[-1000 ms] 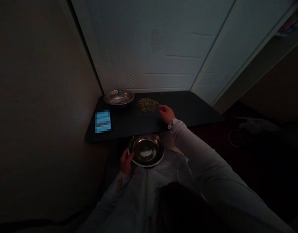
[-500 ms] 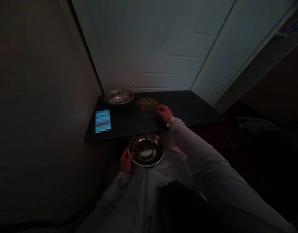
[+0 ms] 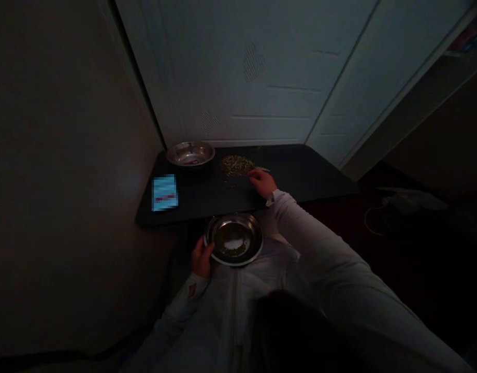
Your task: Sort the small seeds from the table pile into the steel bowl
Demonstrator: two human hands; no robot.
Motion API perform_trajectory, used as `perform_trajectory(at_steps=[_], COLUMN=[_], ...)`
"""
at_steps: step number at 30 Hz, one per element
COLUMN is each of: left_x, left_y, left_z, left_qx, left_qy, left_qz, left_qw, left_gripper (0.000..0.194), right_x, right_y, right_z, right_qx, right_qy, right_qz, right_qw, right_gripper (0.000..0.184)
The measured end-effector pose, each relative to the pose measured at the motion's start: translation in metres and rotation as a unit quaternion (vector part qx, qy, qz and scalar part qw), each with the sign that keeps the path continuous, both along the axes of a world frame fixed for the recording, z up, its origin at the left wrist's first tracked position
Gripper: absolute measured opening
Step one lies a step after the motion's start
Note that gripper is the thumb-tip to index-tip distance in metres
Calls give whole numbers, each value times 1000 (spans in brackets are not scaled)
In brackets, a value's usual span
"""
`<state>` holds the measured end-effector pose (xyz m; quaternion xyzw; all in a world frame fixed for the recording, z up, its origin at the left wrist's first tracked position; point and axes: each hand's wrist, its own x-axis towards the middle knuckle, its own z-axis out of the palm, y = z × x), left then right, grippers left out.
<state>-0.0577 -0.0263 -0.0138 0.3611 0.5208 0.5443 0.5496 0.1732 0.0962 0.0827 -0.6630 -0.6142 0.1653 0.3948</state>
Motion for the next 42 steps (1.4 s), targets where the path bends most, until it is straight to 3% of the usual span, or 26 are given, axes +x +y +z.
perform_trajectory(at_steps=[9, 20, 29, 42], left_x=[0, -1, 0, 0], left_y=[3, 4, 6, 6], left_z=[-6, 0, -7, 4], left_qx=[-6, 3, -2, -16], left_qy=[-17, 4, -11, -5], left_qz=[3, -1, -1, 14], left_qw=[1000, 1000, 1000, 1000], left_gripper=[40, 36, 42, 40], right_x=[4, -15, -14, -27], right_y=[-9, -22, -25, -38], right_z=[-4, 0, 2, 8], right_qx=[-23, -33, -45, -49], right_qy=[20, 36, 28, 14], right_qz=[8, 59, 56, 102], right_qw=[999, 997, 997, 994], right_gripper=[26, 23, 22, 23])
